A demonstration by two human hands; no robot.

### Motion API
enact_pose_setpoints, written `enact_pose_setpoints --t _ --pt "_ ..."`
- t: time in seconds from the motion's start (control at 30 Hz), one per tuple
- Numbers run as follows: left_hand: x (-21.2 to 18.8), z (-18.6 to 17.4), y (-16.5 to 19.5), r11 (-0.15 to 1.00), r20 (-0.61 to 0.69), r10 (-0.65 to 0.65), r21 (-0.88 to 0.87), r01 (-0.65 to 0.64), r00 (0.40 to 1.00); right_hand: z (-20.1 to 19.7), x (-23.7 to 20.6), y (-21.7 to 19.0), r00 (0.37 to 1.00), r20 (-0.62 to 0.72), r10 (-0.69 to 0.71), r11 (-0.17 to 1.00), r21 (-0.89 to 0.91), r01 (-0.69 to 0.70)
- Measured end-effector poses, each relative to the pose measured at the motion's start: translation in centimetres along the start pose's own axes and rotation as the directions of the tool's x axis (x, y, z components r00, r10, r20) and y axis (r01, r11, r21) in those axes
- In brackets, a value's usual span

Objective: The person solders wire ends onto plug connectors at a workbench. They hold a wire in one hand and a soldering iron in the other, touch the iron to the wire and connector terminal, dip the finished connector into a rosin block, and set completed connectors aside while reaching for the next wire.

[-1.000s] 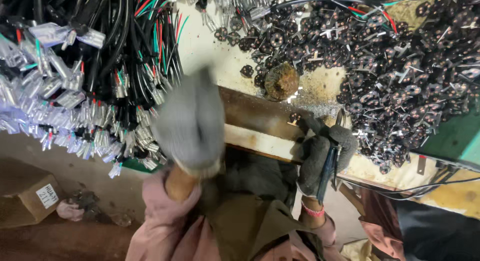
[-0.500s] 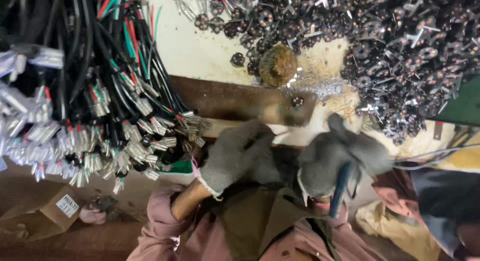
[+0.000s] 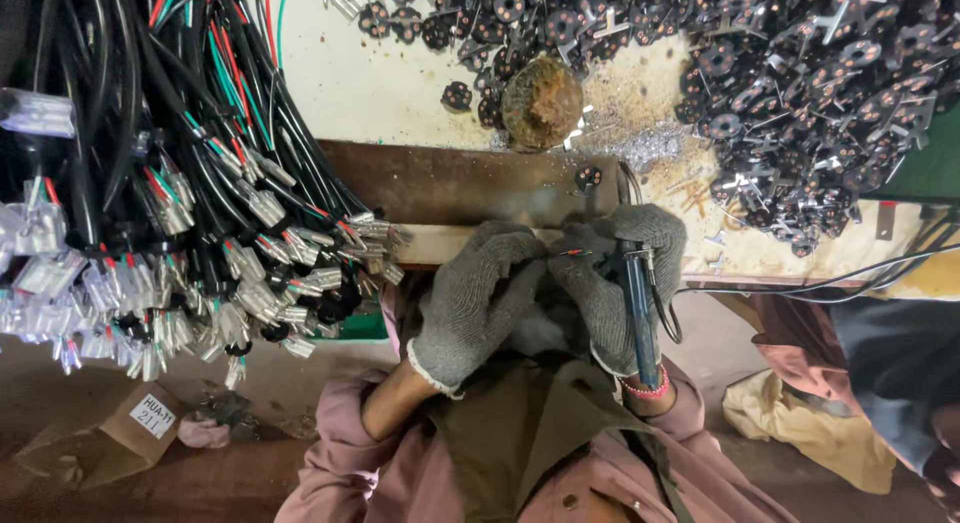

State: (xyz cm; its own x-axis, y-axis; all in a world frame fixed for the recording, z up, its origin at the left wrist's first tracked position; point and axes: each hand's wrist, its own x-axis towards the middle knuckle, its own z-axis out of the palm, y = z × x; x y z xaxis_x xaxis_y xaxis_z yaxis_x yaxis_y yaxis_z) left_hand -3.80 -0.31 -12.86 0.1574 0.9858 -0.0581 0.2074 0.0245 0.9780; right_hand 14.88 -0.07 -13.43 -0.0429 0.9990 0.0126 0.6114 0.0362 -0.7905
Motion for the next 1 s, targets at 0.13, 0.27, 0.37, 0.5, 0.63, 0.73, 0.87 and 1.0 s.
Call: enact_pose_setpoints --t 0.13,0.27,0.37,0.5,0.63,0.73,0.87,1.0 --pt "-0.1 0.8 -0.2 0.933 -0.008 -0.281 -0.236 0.272 0.960 0.9 0.5 -1.8 0.978 -0.042 0.203 0.979 0.017 -0.202" --pt "-0.1 0.8 -0.9 0.942 0.061 -0.330 -0.046 0.333 0.942 0.1 0.2 -1.9 0.956 0.080 0.281 0.958 -0.080 -0.275" --pt "-0.1 0.2 -1.2 0.970 0.153 -0.148 -0.172 0.174 0.977 -0.5 -0.3 -0.7 0.906 0.197 0.374 0.924 0.006 -0.383" --pt "0.1 0.0 -1.2 0.896 0.061 -0.376 -0.231 0.380 0.925 1.3 -0.6 -0.2 0.933 0.120 0.339 0.936 0.058 -0.347" --pt "0.1 -0.4 -0.9 0.867 0.152 -0.400 -0.256 0.427 0.904 1.0 -0.1 -0.5 0.991 0.060 0.121 0.990 -0.075 -0.116" --pt "0.1 -0.6 -0.8 0.972 0.205 -0.225 -0.026 0.235 0.953 -1.3 -0.1 0.3 0.989 0.141 0.055 0.998 0.008 -0.057" --pt "-0.1 0.8 -0.7 0.896 0.185 -0.379 -0.174 0.409 0.907 -0.9 -2.3 2.3 0.995 0.053 0.086 0.996 -0.021 -0.085" --pt "-0.5 2.4 -0.6 0.866 0.069 -0.442 -0.225 0.445 0.894 1.0 -4.2 4.0 0.883 0.086 0.462 0.812 0.360 -0.460"
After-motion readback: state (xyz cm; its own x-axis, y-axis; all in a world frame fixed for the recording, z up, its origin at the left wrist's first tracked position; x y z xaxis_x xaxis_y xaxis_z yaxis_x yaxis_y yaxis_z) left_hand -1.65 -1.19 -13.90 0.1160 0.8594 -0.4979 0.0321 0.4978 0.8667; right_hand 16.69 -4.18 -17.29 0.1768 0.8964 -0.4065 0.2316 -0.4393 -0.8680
